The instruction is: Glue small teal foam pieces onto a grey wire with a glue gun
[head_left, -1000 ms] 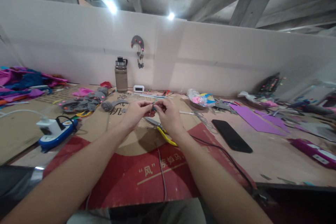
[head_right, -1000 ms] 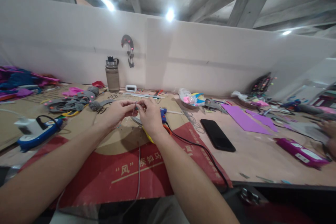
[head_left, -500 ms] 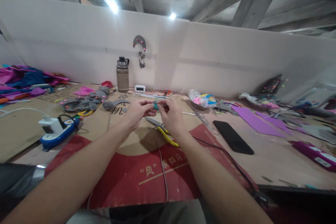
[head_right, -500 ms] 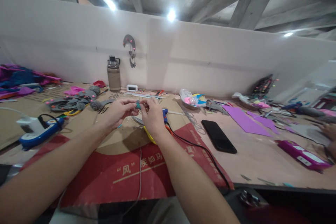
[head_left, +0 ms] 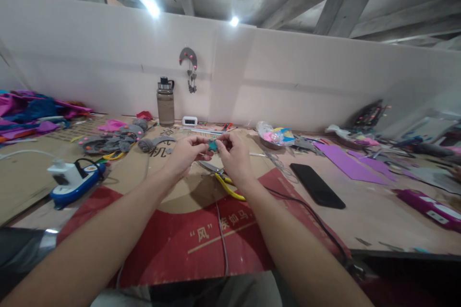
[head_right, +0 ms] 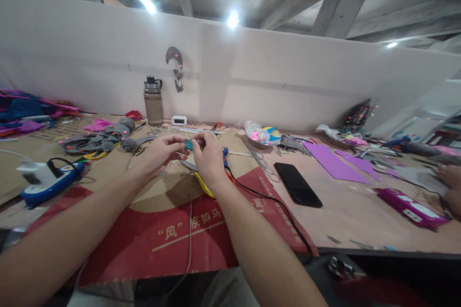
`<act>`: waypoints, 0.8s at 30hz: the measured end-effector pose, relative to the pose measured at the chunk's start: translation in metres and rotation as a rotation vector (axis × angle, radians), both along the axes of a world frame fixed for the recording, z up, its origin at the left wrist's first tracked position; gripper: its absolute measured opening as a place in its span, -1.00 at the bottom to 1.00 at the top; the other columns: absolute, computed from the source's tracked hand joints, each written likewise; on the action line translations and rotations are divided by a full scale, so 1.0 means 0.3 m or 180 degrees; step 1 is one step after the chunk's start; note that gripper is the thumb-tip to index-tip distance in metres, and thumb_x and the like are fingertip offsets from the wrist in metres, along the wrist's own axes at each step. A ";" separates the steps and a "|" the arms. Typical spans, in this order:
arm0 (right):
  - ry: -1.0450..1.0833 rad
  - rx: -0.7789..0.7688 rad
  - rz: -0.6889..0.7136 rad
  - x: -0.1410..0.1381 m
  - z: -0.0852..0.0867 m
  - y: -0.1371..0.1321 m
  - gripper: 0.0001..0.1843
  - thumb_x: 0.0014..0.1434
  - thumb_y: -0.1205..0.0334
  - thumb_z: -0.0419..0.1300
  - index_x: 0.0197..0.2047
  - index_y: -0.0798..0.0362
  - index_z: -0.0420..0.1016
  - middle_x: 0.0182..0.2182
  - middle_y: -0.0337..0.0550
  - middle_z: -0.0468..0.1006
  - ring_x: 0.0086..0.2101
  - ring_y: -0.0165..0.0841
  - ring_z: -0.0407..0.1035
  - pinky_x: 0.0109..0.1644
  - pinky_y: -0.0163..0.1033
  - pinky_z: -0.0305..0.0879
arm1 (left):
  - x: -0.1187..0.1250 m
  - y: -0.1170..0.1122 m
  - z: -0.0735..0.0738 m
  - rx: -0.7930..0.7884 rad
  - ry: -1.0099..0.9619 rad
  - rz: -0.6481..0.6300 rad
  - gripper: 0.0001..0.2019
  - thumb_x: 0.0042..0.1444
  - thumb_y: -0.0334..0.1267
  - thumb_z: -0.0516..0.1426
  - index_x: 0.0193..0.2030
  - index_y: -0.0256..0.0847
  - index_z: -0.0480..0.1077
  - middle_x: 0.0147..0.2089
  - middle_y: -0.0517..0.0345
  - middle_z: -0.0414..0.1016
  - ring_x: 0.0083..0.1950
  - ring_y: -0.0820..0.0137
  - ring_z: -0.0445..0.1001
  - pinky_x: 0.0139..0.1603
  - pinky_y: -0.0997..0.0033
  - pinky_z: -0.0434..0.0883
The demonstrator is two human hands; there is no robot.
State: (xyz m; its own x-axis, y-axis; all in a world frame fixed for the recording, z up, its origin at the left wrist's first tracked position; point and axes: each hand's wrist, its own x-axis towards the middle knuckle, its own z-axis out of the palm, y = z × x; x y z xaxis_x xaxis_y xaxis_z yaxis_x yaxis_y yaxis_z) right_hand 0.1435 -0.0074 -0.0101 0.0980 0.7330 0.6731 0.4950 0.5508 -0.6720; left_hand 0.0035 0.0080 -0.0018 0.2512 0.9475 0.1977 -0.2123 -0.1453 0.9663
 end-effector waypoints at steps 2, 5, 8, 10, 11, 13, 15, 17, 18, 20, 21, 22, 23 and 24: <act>0.0070 -0.0074 0.0020 0.000 0.002 -0.001 -0.87 0.08 0.20 0.06 -0.35 0.06 0.35 -0.48 -0.23 0.35 -0.44 -0.41 0.22 -0.34 -0.29 0.15 | 0.001 -0.002 0.000 0.0025 0.0002 -0.0001 -0.78 -0.18 -0.36 0.25 -0.33 -0.34 0.41 -0.41 0.13 0.44 -0.45 0.47 0.44 -0.41 0.44 0.43; 0.0255 -0.0252 0.0103 -0.002 0.006 -0.002 -0.87 0.06 0.18 0.07 -0.36 0.06 0.34 -0.54 -0.29 0.29 -0.50 -0.45 0.17 -0.40 -0.32 0.12 | 0.003 -0.004 0.000 0.0078 -0.0005 -0.0034 -0.78 -0.18 -0.35 0.25 -0.32 -0.34 0.42 -0.40 0.14 0.43 -0.44 0.47 0.44 -0.39 0.42 0.43; 0.0519 -0.0408 0.0239 -0.006 0.006 0.000 -0.85 0.05 0.16 0.08 -0.33 0.06 0.32 -0.58 -0.34 0.23 -0.54 -0.47 0.13 -0.44 -0.34 0.09 | 0.003 -0.005 0.000 0.0136 0.0018 -0.0072 -0.78 -0.16 -0.33 0.24 -0.31 -0.32 0.42 -0.39 0.14 0.44 -0.43 0.48 0.44 -0.38 0.42 0.42; 0.0629 -0.0484 0.0313 -0.008 0.004 0.002 -0.82 0.05 0.14 0.09 -0.30 0.05 0.31 -0.59 -0.37 0.19 -0.55 -0.48 0.11 -0.46 -0.35 0.08 | 0.003 -0.005 0.001 0.0191 0.0091 -0.0062 -0.79 -0.15 -0.31 0.23 -0.31 -0.32 0.42 -0.39 0.14 0.43 -0.44 0.49 0.43 -0.44 0.47 0.39; 0.0657 -0.0519 0.0338 -0.009 0.003 0.003 -0.81 0.05 0.13 0.09 -0.29 0.05 0.31 -0.60 -0.38 0.18 -0.55 -0.48 0.11 -0.46 -0.35 0.07 | 0.003 -0.006 0.001 0.0227 0.0137 -0.0050 -0.79 -0.14 -0.30 0.23 -0.31 -0.32 0.42 -0.41 0.15 0.43 -0.46 0.50 0.42 -0.50 0.51 0.36; 0.0678 -0.0591 0.0381 -0.012 0.002 0.004 -0.79 0.05 0.11 0.10 -0.29 0.05 0.31 -0.60 -0.38 0.17 -0.56 -0.48 0.10 -0.47 -0.35 0.06 | 0.004 -0.007 0.003 0.0319 0.0209 -0.0031 -0.79 -0.13 -0.29 0.22 -0.31 -0.31 0.41 -0.44 0.16 0.41 -0.50 0.52 0.38 -0.58 0.56 0.28; 0.0685 -0.0641 0.0397 -0.014 0.003 0.002 -0.79 0.04 0.10 0.10 -0.31 0.05 0.32 -0.61 -0.38 0.18 -0.57 -0.49 0.09 -0.47 -0.35 0.05 | 0.007 -0.011 0.005 0.0386 0.0228 -0.0051 -0.79 -0.12 -0.28 0.22 -0.32 -0.31 0.41 -0.45 0.17 0.40 -0.51 0.53 0.37 -0.60 0.58 0.25; 0.0682 -0.0610 0.0411 -0.015 0.004 -0.001 -0.80 0.04 0.11 0.10 -0.30 0.05 0.31 -0.61 -0.38 0.19 -0.56 -0.48 0.10 -0.46 -0.35 0.06 | 0.010 -0.015 0.008 0.0409 0.0242 -0.0051 -0.80 -0.12 -0.26 0.22 -0.34 -0.31 0.41 -0.45 0.17 0.40 -0.50 0.53 0.36 -0.59 0.57 0.26; 0.0676 -0.0553 0.0417 -0.015 0.005 -0.003 -0.80 0.04 0.13 0.10 -0.28 0.05 0.31 -0.60 -0.38 0.18 -0.55 -0.48 0.11 -0.45 -0.35 0.07 | 0.011 -0.017 0.009 0.0417 0.0262 -0.0033 -0.81 -0.12 -0.26 0.22 -0.35 -0.31 0.41 -0.46 0.17 0.40 -0.50 0.53 0.36 -0.59 0.57 0.26; 0.0629 -0.0387 0.0425 -0.014 0.006 -0.007 -0.79 0.04 0.17 0.09 -0.23 0.03 0.29 -0.60 -0.39 0.18 -0.54 -0.48 0.12 -0.43 -0.35 0.08 | 0.012 -0.020 0.012 0.0445 0.0320 0.0019 -0.82 -0.11 -0.25 0.21 -0.37 -0.32 0.42 -0.48 0.16 0.39 -0.51 0.53 0.35 -0.58 0.56 0.26; 0.0565 -0.0302 0.0417 -0.014 0.006 -0.008 -0.79 0.04 0.18 0.08 -0.22 0.03 0.29 -0.60 -0.39 0.17 -0.54 -0.48 0.12 -0.42 -0.35 0.08 | 0.012 -0.021 0.012 0.0467 0.0349 0.0044 -0.83 -0.10 -0.26 0.20 -0.38 -0.32 0.42 -0.49 0.16 0.39 -0.52 0.53 0.34 -0.58 0.56 0.27; 0.0470 -0.0234 0.0395 -0.013 0.006 -0.010 -0.81 0.05 0.19 0.07 -0.23 0.02 0.30 -0.60 -0.39 0.16 -0.54 -0.47 0.11 -0.42 -0.35 0.08 | 0.012 -0.021 0.013 0.0493 0.0375 0.0062 -0.83 -0.09 -0.26 0.19 -0.37 -0.33 0.43 -0.50 0.15 0.39 -0.51 0.52 0.34 -0.56 0.54 0.28; 0.0354 -0.0185 0.0358 -0.012 0.006 -0.011 -0.84 0.05 0.20 0.06 -0.25 0.02 0.31 -0.60 -0.38 0.16 -0.53 -0.47 0.11 -0.41 -0.34 0.08 | 0.011 -0.022 0.013 0.0522 0.0393 0.0081 -0.83 -0.08 -0.26 0.18 -0.36 -0.33 0.44 -0.49 0.14 0.40 -0.51 0.52 0.34 -0.55 0.53 0.29; 0.0235 -0.0156 0.0310 -0.011 0.006 -0.012 -0.86 0.06 0.20 0.06 -0.28 0.02 0.33 -0.60 -0.37 0.16 -0.53 -0.46 0.10 -0.41 -0.34 0.08 | 0.010 -0.022 0.013 0.0547 0.0408 0.0105 -0.82 -0.08 -0.25 0.18 -0.34 -0.32 0.45 -0.49 0.14 0.40 -0.51 0.51 0.34 -0.54 0.52 0.30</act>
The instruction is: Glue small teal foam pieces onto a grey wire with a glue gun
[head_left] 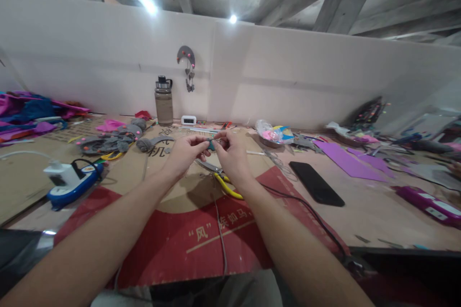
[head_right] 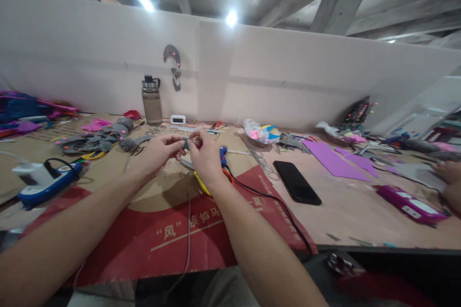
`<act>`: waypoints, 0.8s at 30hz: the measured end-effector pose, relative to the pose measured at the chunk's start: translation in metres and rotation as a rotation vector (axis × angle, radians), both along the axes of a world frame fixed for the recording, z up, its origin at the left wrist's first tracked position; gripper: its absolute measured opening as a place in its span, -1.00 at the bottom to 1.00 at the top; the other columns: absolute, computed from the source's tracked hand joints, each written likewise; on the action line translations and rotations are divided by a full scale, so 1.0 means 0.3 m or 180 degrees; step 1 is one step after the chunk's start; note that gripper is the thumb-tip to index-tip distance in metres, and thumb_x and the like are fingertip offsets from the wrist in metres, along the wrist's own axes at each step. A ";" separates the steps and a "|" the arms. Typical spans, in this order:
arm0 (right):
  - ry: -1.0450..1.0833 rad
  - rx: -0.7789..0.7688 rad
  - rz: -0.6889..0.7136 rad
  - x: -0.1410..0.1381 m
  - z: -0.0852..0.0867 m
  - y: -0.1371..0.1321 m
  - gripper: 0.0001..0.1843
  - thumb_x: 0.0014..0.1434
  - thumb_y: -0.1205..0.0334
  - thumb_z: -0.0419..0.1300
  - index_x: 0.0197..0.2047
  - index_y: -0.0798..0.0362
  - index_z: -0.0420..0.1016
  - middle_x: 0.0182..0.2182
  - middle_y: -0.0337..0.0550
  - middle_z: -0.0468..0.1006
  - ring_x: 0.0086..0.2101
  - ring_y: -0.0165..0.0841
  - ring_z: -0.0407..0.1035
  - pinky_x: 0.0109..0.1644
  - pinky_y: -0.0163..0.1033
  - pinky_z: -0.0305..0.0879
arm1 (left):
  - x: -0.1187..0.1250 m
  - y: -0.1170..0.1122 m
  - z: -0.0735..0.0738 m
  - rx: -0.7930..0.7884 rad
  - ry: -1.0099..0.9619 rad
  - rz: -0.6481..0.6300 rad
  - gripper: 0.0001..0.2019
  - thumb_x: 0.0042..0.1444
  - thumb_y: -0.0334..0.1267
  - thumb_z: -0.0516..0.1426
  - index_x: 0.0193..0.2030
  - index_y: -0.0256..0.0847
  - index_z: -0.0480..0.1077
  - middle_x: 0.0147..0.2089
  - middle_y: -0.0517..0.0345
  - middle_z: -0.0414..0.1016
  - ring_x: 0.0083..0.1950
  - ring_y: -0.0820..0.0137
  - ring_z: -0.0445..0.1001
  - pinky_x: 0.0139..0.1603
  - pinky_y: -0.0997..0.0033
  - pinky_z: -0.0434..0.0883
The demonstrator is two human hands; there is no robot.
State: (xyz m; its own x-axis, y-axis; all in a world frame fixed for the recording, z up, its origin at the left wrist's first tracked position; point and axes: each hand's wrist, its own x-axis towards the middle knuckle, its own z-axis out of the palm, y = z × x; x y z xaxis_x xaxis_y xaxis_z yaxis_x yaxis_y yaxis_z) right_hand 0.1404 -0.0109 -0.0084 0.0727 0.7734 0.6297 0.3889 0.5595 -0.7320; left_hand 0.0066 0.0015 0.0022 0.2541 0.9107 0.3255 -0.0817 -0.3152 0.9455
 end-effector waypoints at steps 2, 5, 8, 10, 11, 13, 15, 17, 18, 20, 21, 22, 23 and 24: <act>-0.0172 0.0025 -0.0102 0.002 0.001 -0.002 -0.88 0.06 0.21 0.06 -0.32 0.03 0.34 -0.58 -0.33 0.19 -0.51 -0.45 0.11 -0.40 -0.33 0.09 | -0.001 -0.001 0.001 0.0033 0.0020 0.0039 -0.80 -0.08 -0.24 0.18 -0.31 -0.31 0.47 -0.51 0.15 0.40 -0.51 0.51 0.33 -0.53 0.52 0.31; -0.0206 0.0042 -0.0179 0.002 0.006 -0.005 -0.87 0.07 0.20 0.06 -0.32 0.04 0.35 -0.55 -0.30 0.23 -0.50 -0.44 0.14 -0.40 -0.33 0.10 | -0.001 -0.008 0.007 0.0048 0.0059 0.0097 -0.78 -0.08 -0.23 0.18 -0.29 -0.30 0.48 -0.53 0.17 0.40 -0.52 0.52 0.32 -0.52 0.52 0.30; -0.0161 0.0030 -0.0151 0.002 0.009 -0.005 -0.86 0.08 0.18 0.06 -0.34 0.06 0.35 -0.55 -0.29 0.25 -0.50 -0.44 0.14 -0.40 -0.33 0.11 | 0.000 -0.020 0.019 0.0083 0.0203 0.0206 -0.77 -0.08 -0.24 0.18 -0.28 -0.30 0.49 -0.55 0.18 0.39 -0.54 0.52 0.31 -0.51 0.51 0.31; -0.0159 0.0012 -0.0150 0.002 0.009 -0.004 -0.85 0.08 0.17 0.06 -0.34 0.07 0.35 -0.55 -0.29 0.26 -0.50 -0.44 0.15 -0.39 -0.33 0.11 | 0.000 -0.028 0.026 0.0114 0.0338 0.0274 -0.77 -0.07 -0.24 0.17 -0.26 -0.30 0.49 -0.56 0.18 0.39 -0.55 0.52 0.31 -0.50 0.51 0.32; -0.0160 0.0006 -0.0160 0.002 0.008 -0.003 -0.85 0.08 0.18 0.06 -0.34 0.07 0.36 -0.55 -0.28 0.27 -0.49 -0.44 0.15 -0.39 -0.33 0.11 | 0.000 -0.031 0.029 0.0134 0.0396 0.0298 -0.77 -0.07 -0.24 0.17 -0.26 -0.30 0.50 -0.56 0.19 0.39 -0.56 0.52 0.31 -0.50 0.51 0.32; -0.0151 -0.0007 -0.0168 0.002 0.008 -0.001 -0.86 0.07 0.19 0.06 -0.34 0.06 0.36 -0.55 -0.29 0.28 -0.50 -0.44 0.16 -0.39 -0.33 0.11 | -0.002 -0.033 0.032 0.0181 0.0487 0.0324 -0.76 -0.06 -0.23 0.17 -0.25 -0.29 0.50 -0.57 0.19 0.40 -0.56 0.52 0.31 -0.50 0.51 0.32; -0.0122 -0.0032 -0.0151 0.002 0.008 -0.001 -0.88 0.06 0.20 0.07 -0.35 0.07 0.36 -0.57 -0.30 0.27 -0.51 -0.45 0.15 -0.40 -0.33 0.11 | -0.003 -0.033 0.032 0.0225 0.0555 0.0347 -0.76 -0.06 -0.23 0.16 -0.24 -0.29 0.50 -0.57 0.19 0.40 -0.57 0.52 0.31 -0.50 0.51 0.32; -0.0099 -0.0058 -0.0122 0.003 0.009 -0.001 -0.89 0.06 0.21 0.08 -0.37 0.07 0.36 -0.58 -0.31 0.26 -0.52 -0.46 0.14 -0.41 -0.33 0.10 | -0.003 -0.032 0.030 0.0252 0.0590 0.0371 -0.75 -0.06 -0.24 0.16 -0.24 -0.29 0.50 -0.56 0.19 0.40 -0.57 0.52 0.31 -0.50 0.52 0.31; -0.0092 -0.0074 -0.0107 0.004 0.009 -0.001 -0.89 0.06 0.21 0.08 -0.37 0.07 0.36 -0.58 -0.31 0.26 -0.52 -0.46 0.14 -0.41 -0.33 0.10 | -0.003 -0.031 0.030 0.0257 0.0599 0.0375 -0.76 -0.06 -0.24 0.16 -0.24 -0.29 0.50 -0.56 0.18 0.40 -0.57 0.52 0.31 -0.50 0.52 0.31; -0.0091 -0.0098 -0.0078 0.006 0.009 0.001 -0.88 0.06 0.21 0.08 -0.38 0.07 0.37 -0.57 -0.30 0.28 -0.53 -0.46 0.14 -0.41 -0.33 0.11 | -0.002 -0.031 0.030 0.0251 0.0598 0.0378 -0.76 -0.06 -0.24 0.16 -0.24 -0.28 0.50 -0.56 0.18 0.41 -0.57 0.52 0.31 -0.51 0.52 0.31; -0.0096 -0.0102 -0.0060 0.007 0.008 0.002 -0.87 0.06 0.20 0.08 -0.37 0.07 0.37 -0.57 -0.30 0.28 -0.53 -0.46 0.15 -0.42 -0.33 0.11 | -0.002 -0.030 0.030 0.0235 0.0598 0.0383 -0.77 -0.06 -0.25 0.16 -0.25 -0.28 0.50 -0.56 0.18 0.40 -0.57 0.52 0.31 -0.51 0.52 0.31; -0.0099 -0.0106 -0.0045 0.009 0.007 0.004 -0.86 0.06 0.19 0.08 -0.38 0.07 0.38 -0.58 -0.30 0.29 -0.53 -0.45 0.15 -0.42 -0.33 0.11 | -0.002 -0.030 0.030 0.0215 0.0601 0.0384 -0.77 -0.06 -0.25 0.16 -0.26 -0.28 0.50 -0.56 0.18 0.40 -0.57 0.52 0.31 -0.51 0.52 0.30; -0.0098 -0.0109 -0.0031 0.010 0.006 0.006 -0.85 0.06 0.18 0.08 -0.38 0.07 0.39 -0.58 -0.30 0.28 -0.53 -0.45 0.15 -0.43 -0.33 0.11 | -0.002 -0.028 0.029 0.0197 0.0605 0.0382 -0.78 -0.06 -0.24 0.16 -0.26 -0.27 0.50 -0.56 0.18 0.40 -0.57 0.52 0.31 -0.51 0.52 0.30; -0.0093 -0.0114 -0.0022 0.011 0.005 0.008 -0.84 0.06 0.17 0.08 -0.38 0.07 0.39 -0.59 -0.30 0.28 -0.54 -0.45 0.14 -0.43 -0.33 0.10 | -0.003 -0.026 0.027 0.0188 0.0612 0.0378 -0.78 -0.06 -0.24 0.16 -0.26 -0.27 0.50 -0.56 0.18 0.41 -0.58 0.52 0.31 -0.51 0.52 0.30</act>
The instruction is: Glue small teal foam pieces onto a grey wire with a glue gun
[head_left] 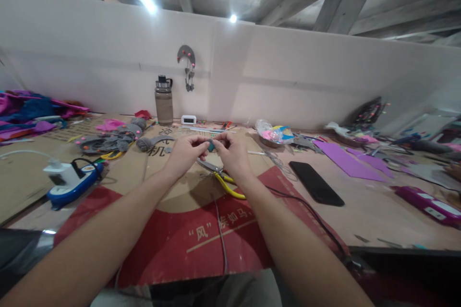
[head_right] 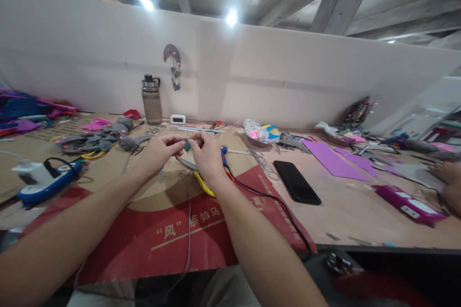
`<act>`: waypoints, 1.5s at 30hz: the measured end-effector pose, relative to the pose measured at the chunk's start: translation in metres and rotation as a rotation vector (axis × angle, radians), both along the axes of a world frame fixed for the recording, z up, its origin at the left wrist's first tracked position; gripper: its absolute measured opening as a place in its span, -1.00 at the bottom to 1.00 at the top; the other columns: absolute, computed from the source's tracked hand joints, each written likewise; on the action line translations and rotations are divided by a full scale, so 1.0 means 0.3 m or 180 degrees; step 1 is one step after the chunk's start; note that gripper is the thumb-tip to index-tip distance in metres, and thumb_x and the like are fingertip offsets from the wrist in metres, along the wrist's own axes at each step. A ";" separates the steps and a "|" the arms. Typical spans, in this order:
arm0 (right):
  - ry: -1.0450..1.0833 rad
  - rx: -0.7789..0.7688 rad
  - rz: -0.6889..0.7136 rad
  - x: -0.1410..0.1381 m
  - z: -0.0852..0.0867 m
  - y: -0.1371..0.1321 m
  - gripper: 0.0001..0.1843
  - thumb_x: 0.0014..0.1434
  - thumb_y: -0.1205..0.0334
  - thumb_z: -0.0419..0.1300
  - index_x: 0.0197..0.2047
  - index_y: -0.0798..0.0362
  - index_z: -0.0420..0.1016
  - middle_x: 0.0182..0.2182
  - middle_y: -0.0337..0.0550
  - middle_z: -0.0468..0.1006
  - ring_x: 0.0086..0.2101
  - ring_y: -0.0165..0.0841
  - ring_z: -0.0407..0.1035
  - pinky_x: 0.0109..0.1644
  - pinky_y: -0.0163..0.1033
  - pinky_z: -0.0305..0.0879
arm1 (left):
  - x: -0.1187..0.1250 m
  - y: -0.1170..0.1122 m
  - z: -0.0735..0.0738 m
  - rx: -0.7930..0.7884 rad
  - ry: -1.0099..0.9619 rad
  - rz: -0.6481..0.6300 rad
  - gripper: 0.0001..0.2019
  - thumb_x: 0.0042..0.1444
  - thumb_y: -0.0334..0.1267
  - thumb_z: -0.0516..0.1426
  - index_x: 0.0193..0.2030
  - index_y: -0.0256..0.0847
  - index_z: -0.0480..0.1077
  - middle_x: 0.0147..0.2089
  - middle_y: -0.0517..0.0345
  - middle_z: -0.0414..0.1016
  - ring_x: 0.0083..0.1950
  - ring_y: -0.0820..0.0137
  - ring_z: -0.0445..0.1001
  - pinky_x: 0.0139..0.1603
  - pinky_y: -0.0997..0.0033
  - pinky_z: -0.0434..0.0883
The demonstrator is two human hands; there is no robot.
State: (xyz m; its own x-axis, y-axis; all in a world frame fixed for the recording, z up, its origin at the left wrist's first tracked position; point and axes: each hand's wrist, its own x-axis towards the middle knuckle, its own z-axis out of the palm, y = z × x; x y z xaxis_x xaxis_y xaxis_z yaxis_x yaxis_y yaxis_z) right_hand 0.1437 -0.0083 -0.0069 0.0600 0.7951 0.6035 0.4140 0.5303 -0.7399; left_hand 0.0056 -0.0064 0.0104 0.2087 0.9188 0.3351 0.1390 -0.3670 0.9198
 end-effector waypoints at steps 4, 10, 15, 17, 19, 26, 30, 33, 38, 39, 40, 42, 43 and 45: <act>0.0007 -0.0056 0.0021 0.003 -0.003 0.007 -0.83 0.05 0.16 0.09 -0.39 0.07 0.40 -0.61 -0.31 0.29 -0.55 -0.46 0.14 -0.44 -0.33 0.10 | -0.006 0.009 -0.008 0.0043 0.0077 -0.0047 -0.77 -0.04 -0.23 0.14 -0.25 -0.26 0.50 -0.56 0.19 0.41 -0.58 0.52 0.32 -0.52 0.52 0.30; -0.0043 -0.0170 -0.0015 0.005 0.001 0.010 -0.84 0.03 0.18 0.09 -0.41 0.09 0.41 -0.61 -0.31 0.32 -0.57 -0.48 0.15 -0.45 -0.34 0.11 | -0.007 0.004 -0.004 0.0183 0.0214 -0.0033 -0.80 -0.05 -0.24 0.14 -0.31 -0.26 0.50 -0.58 0.21 0.38 -0.59 0.53 0.29 -0.55 0.55 0.27; -0.0028 -0.0181 -0.0009 0.003 -0.006 0.016 -0.83 0.03 0.17 0.08 -0.41 0.08 0.39 -0.59 -0.30 0.34 -0.56 -0.48 0.16 -0.45 -0.35 0.11 | -0.008 0.002 -0.002 0.0315 0.0403 -0.0002 -0.80 -0.03 -0.27 0.11 -0.29 -0.25 0.51 -0.58 0.21 0.37 -0.59 0.53 0.29 -0.56 0.56 0.26; -0.0022 -0.0209 -0.0028 0.001 -0.010 0.018 -0.84 0.02 0.16 0.08 -0.41 0.08 0.38 -0.60 -0.30 0.33 -0.56 -0.48 0.17 -0.45 -0.35 0.11 | -0.009 0.004 -0.004 0.0419 0.0470 -0.0017 -0.80 -0.02 -0.28 0.10 -0.27 -0.24 0.51 -0.58 0.22 0.37 -0.58 0.53 0.29 -0.55 0.56 0.25; -0.0015 -0.0231 -0.0067 -0.002 -0.014 0.018 -0.85 0.01 0.17 0.08 -0.41 0.08 0.36 -0.60 -0.31 0.32 -0.57 -0.48 0.17 -0.45 -0.35 0.11 | -0.009 0.006 -0.007 0.0505 0.0542 -0.0006 -0.80 -0.02 -0.29 0.10 -0.28 -0.24 0.51 -0.59 0.22 0.37 -0.58 0.52 0.29 -0.56 0.56 0.24; -0.0060 -0.0306 0.0002 0.004 -0.025 0.036 -0.86 0.01 0.18 0.07 -0.43 0.07 0.32 -0.54 -0.29 0.37 -0.51 -0.46 0.22 -0.41 -0.34 0.13 | -0.007 0.027 -0.032 0.0226 0.0379 -0.0163 -0.79 -0.03 -0.22 0.12 -0.29 -0.26 0.49 -0.58 0.21 0.39 -0.59 0.51 0.30 -0.53 0.53 0.28; -0.0025 -0.0251 0.0166 0.013 -0.026 0.045 -0.83 0.05 0.17 0.04 -0.29 0.07 0.31 -0.48 -0.28 0.36 -0.45 -0.45 0.24 -0.35 -0.32 0.17 | -0.014 0.046 -0.043 -0.0052 0.0057 -0.0231 -0.75 -0.03 -0.20 0.14 -0.23 -0.28 0.47 -0.56 0.20 0.39 -0.57 0.52 0.31 -0.52 0.51 0.31; -0.0055 -0.0091 0.0074 0.011 -0.020 0.034 -0.86 0.05 0.22 0.04 -0.28 0.06 0.29 -0.46 -0.27 0.35 -0.44 -0.44 0.23 -0.33 -0.31 0.17 | -0.019 0.056 -0.046 -0.0094 -0.0128 -0.0238 -0.74 -0.04 -0.21 0.16 -0.21 -0.28 0.45 -0.53 0.18 0.40 -0.55 0.52 0.32 -0.54 0.52 0.31; -0.0261 0.0095 -0.0037 0.004 -0.007 0.009 -0.93 0.07 0.26 0.01 -0.38 0.04 0.28 -0.46 -0.22 0.36 -0.40 -0.40 0.23 -0.30 -0.28 0.16 | -0.019 0.059 -0.046 -0.0065 -0.0216 -0.0286 -0.77 -0.05 -0.21 0.18 -0.26 -0.28 0.44 -0.58 0.20 0.39 -0.65 0.57 0.24 -0.65 0.56 0.20; -0.0291 0.0109 -0.0064 0.003 -0.006 0.007 -0.93 0.07 0.27 0.02 -0.39 0.04 0.29 -0.47 -0.22 0.36 -0.40 -0.39 0.24 -0.29 -0.28 0.16 | -0.018 0.058 -0.045 -0.0080 -0.0267 -0.0310 -0.78 -0.06 -0.21 0.19 -0.28 -0.28 0.44 -0.57 0.19 0.39 -0.64 0.56 0.26 -0.64 0.56 0.22; -0.0314 0.0122 -0.0086 0.002 -0.005 0.007 -0.94 0.06 0.28 0.02 -0.40 0.04 0.29 -0.47 -0.22 0.36 -0.39 -0.39 0.24 -0.29 -0.28 0.16 | -0.016 0.055 -0.044 -0.0106 -0.0326 -0.0337 -0.78 -0.07 -0.20 0.20 -0.29 -0.28 0.43 -0.55 0.18 0.41 -0.61 0.55 0.30 -0.61 0.54 0.26; -0.0354 0.0158 -0.0113 0.001 -0.004 0.008 -0.95 0.05 0.29 0.04 -0.41 0.05 0.30 -0.47 -0.22 0.36 -0.38 -0.38 0.24 -0.29 -0.27 0.16 | -0.013 0.049 -0.041 -0.0158 -0.0434 -0.0380 -0.78 -0.11 -0.20 0.22 -0.33 -0.29 0.43 -0.50 0.15 0.42 -0.53 0.51 0.36 -0.54 0.51 0.33; -0.0373 0.0181 -0.0123 0.001 -0.004 0.009 -0.95 0.05 0.29 0.05 -0.41 0.05 0.30 -0.47 -0.21 0.36 -0.38 -0.38 0.24 -0.29 -0.28 0.16 | -0.011 0.046 -0.039 -0.0175 -0.0460 -0.0395 -0.77 -0.12 -0.20 0.23 -0.34 -0.30 0.42 -0.48 0.15 0.42 -0.50 0.49 0.38 -0.51 0.49 0.36; -0.0429 0.0231 -0.0148 0.000 -0.003 0.008 -0.94 0.06 0.27 0.05 -0.42 0.05 0.31 -0.46 -0.20 0.37 -0.37 -0.38 0.24 -0.29 -0.28 0.16 | -0.009 0.040 -0.037 -0.0177 -0.0445 -0.0389 -0.77 -0.11 -0.18 0.22 -0.36 -0.31 0.42 -0.48 0.14 0.42 -0.49 0.49 0.39 -0.49 0.47 0.37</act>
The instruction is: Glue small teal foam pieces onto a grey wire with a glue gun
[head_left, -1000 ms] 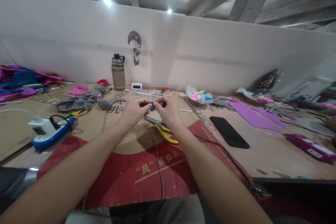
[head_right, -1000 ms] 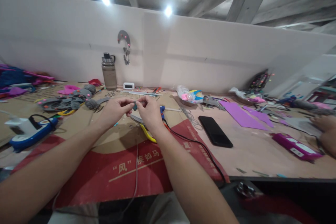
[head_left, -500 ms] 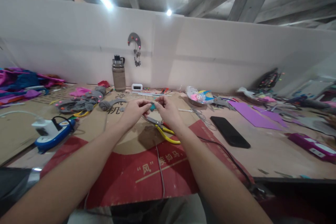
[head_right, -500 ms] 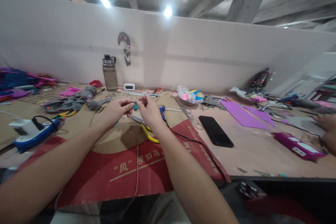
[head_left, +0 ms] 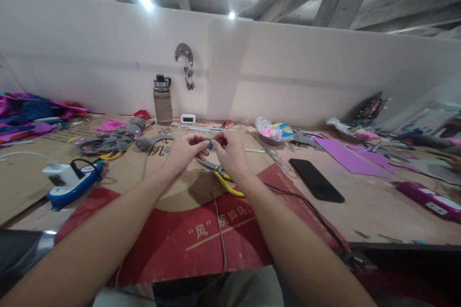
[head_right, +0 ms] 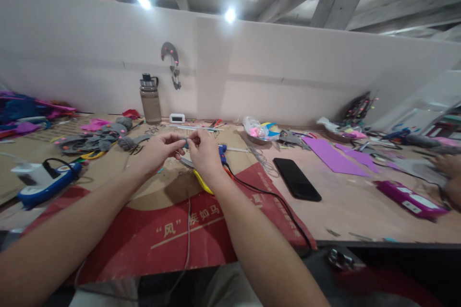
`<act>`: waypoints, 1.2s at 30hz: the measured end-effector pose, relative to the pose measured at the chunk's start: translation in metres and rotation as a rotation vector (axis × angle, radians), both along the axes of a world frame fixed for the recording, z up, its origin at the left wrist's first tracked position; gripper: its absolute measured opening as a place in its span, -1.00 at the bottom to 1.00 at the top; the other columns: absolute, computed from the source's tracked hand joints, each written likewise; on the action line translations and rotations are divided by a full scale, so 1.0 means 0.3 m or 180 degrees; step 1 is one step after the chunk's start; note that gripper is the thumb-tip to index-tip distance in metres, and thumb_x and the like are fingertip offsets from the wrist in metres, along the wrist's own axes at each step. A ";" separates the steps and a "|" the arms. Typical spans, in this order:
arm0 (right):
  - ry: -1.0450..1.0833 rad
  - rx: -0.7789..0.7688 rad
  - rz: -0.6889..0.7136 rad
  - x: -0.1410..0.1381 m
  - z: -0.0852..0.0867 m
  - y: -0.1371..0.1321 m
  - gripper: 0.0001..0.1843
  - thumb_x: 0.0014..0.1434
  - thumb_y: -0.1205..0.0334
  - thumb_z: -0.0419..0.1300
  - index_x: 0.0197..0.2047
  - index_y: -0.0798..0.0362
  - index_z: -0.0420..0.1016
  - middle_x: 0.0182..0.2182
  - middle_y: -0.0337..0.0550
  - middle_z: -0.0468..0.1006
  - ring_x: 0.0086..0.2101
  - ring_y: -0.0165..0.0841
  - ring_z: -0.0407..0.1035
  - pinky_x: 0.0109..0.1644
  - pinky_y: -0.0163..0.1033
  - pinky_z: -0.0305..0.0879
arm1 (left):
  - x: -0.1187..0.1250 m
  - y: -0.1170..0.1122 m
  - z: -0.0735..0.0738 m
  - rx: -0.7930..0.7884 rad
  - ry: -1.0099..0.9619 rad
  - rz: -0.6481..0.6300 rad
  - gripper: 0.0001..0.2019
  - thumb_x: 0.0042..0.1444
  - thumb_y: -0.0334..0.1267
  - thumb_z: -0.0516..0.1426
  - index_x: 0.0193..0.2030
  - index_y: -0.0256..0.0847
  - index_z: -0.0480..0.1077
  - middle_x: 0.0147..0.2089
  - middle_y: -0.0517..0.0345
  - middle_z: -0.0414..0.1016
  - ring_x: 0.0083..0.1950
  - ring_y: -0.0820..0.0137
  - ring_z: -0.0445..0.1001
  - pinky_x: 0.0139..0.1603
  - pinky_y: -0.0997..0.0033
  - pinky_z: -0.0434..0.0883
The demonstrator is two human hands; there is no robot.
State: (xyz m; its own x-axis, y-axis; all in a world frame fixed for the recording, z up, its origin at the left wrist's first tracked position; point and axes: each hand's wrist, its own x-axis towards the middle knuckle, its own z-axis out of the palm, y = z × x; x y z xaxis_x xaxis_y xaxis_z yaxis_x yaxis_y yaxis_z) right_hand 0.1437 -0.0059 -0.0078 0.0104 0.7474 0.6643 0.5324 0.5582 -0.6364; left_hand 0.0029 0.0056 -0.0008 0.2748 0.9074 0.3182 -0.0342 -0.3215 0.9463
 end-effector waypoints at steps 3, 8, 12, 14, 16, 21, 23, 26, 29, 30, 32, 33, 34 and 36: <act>-0.0140 0.0121 -0.0073 -0.002 0.005 -0.008 -0.89 0.09 0.24 0.05 -0.43 0.06 0.30 -0.45 -0.19 0.37 -0.37 -0.38 0.24 -0.29 -0.28 0.15 | 0.000 -0.002 -0.001 0.0039 0.0066 0.0076 -0.78 -0.08 -0.17 0.20 -0.36 -0.32 0.42 -0.50 0.15 0.42 -0.50 0.48 0.40 -0.49 0.48 0.37; -0.0507 0.0361 -0.0249 -0.004 0.010 -0.025 -0.86 0.14 0.26 0.00 -0.42 0.07 0.30 -0.42 -0.16 0.36 -0.36 -0.38 0.22 -0.28 -0.28 0.13 | -0.002 0.004 -0.008 0.0056 0.0079 0.0119 -0.79 -0.06 -0.18 0.18 -0.36 -0.31 0.41 -0.50 0.14 0.43 -0.49 0.45 0.42 -0.47 0.44 0.40; -0.0645 0.0250 -0.0309 -0.005 0.011 -0.026 -0.81 0.18 0.23 -0.05 -0.42 0.06 0.29 -0.44 -0.17 0.36 -0.38 -0.38 0.21 -0.30 -0.29 0.10 | 0.003 0.001 -0.002 -0.0026 -0.0018 0.0107 -0.78 -0.08 -0.17 0.20 -0.37 -0.31 0.41 -0.48 0.13 0.43 -0.49 0.44 0.43 -0.47 0.42 0.41; -0.0638 0.0150 -0.0351 -0.005 0.012 -0.024 -0.79 0.19 0.21 -0.05 -0.44 0.06 0.28 -0.47 -0.20 0.35 -0.40 -0.39 0.20 -0.32 -0.30 0.08 | 0.006 -0.002 0.001 -0.0072 -0.0056 0.0101 -0.79 -0.09 -0.18 0.20 -0.37 -0.31 0.42 -0.48 0.12 0.43 -0.49 0.44 0.42 -0.47 0.43 0.40; -0.0624 0.0050 -0.0405 -0.005 0.014 -0.024 -0.76 0.19 0.20 -0.06 -0.47 0.06 0.26 -0.50 -0.22 0.33 -0.43 -0.41 0.18 -0.35 -0.31 0.05 | 0.007 -0.003 0.001 -0.0087 -0.0101 0.0098 -0.79 -0.09 -0.19 0.20 -0.38 -0.32 0.42 -0.48 0.12 0.43 -0.49 0.44 0.43 -0.48 0.43 0.40; -0.0689 -0.0134 -0.0465 -0.007 0.016 -0.025 -0.70 0.20 0.17 -0.08 -0.51 0.07 0.25 -0.54 -0.24 0.31 -0.47 -0.43 0.15 -0.39 -0.32 -0.01 | 0.004 0.008 -0.012 -0.0103 -0.0227 0.0028 -0.79 -0.09 -0.20 0.21 -0.36 -0.32 0.42 -0.45 0.10 0.44 -0.47 0.43 0.44 -0.48 0.43 0.41; -0.0693 -0.0169 -0.0431 -0.007 0.015 -0.025 -0.69 0.21 0.16 -0.08 -0.51 0.07 0.26 -0.54 -0.24 0.32 -0.47 -0.44 0.15 -0.39 -0.32 -0.01 | 0.003 0.012 -0.014 -0.0138 -0.0267 0.0031 -0.79 -0.09 -0.21 0.21 -0.36 -0.32 0.42 -0.43 0.08 0.45 -0.47 0.43 0.44 -0.48 0.43 0.41; -0.0676 -0.0192 -0.0346 -0.007 0.013 -0.022 -0.69 0.22 0.16 -0.09 -0.50 0.07 0.27 -0.54 -0.25 0.33 -0.48 -0.44 0.15 -0.39 -0.33 -0.02 | 0.003 0.012 -0.013 -0.0207 -0.0351 0.0055 -0.79 -0.11 -0.22 0.22 -0.37 -0.33 0.41 -0.44 0.09 0.44 -0.49 0.44 0.43 -0.50 0.44 0.41; -0.0672 -0.0212 -0.0357 -0.008 0.010 -0.018 -0.68 0.21 0.14 -0.07 -0.52 0.07 0.26 -0.57 -0.27 0.31 -0.50 -0.46 0.13 -0.40 -0.34 -0.04 | 0.004 0.013 -0.013 -0.0270 -0.0451 0.0025 -0.78 -0.13 -0.23 0.24 -0.37 -0.33 0.41 -0.45 0.11 0.44 -0.50 0.46 0.43 -0.50 0.45 0.40; -0.0675 -0.0219 -0.0370 -0.008 0.008 -0.017 -0.68 0.21 0.14 -0.07 -0.52 0.07 0.26 -0.57 -0.27 0.31 -0.50 -0.46 0.12 -0.41 -0.34 -0.05 | 0.004 0.013 -0.013 -0.0293 -0.0473 0.0005 -0.78 -0.14 -0.22 0.24 -0.37 -0.33 0.42 -0.45 0.11 0.44 -0.51 0.47 0.43 -0.50 0.46 0.40; -0.0691 -0.0234 -0.0391 -0.008 0.006 -0.016 -0.68 0.21 0.13 -0.06 -0.52 0.07 0.26 -0.58 -0.27 0.31 -0.51 -0.46 0.12 -0.42 -0.34 -0.06 | 0.002 0.016 -0.016 -0.0350 -0.0494 -0.0043 -0.77 -0.14 -0.22 0.24 -0.37 -0.33 0.42 -0.47 0.13 0.43 -0.51 0.48 0.42 -0.49 0.46 0.40; -0.0699 -0.0239 -0.0401 -0.008 0.005 -0.017 -0.68 0.21 0.13 -0.06 -0.52 0.07 0.27 -0.57 -0.27 0.32 -0.51 -0.47 0.12 -0.42 -0.34 -0.06 | 0.001 0.017 -0.017 -0.0381 -0.0495 -0.0058 -0.77 -0.14 -0.22 0.24 -0.36 -0.33 0.42 -0.48 0.13 0.43 -0.52 0.49 0.42 -0.49 0.47 0.40; -0.0706 -0.0247 -0.0411 -0.008 0.004 -0.017 -0.68 0.20 0.14 -0.06 -0.52 0.07 0.28 -0.57 -0.26 0.32 -0.51 -0.47 0.13 -0.42 -0.34 -0.06 | 0.000 0.018 -0.018 -0.0407 -0.0493 -0.0067 -0.77 -0.14 -0.22 0.24 -0.36 -0.33 0.42 -0.49 0.14 0.43 -0.52 0.49 0.42 -0.49 0.47 0.40; -0.0703 -0.0273 -0.0421 -0.007 0.002 -0.018 -0.69 0.20 0.14 -0.04 -0.51 0.08 0.30 -0.56 -0.25 0.35 -0.51 -0.47 0.14 -0.42 -0.34 -0.05 | -0.001 0.020 -0.019 -0.0433 -0.0470 -0.0070 -0.77 -0.14 -0.21 0.24 -0.36 -0.32 0.42 -0.50 0.14 0.42 -0.52 0.49 0.41 -0.50 0.48 0.39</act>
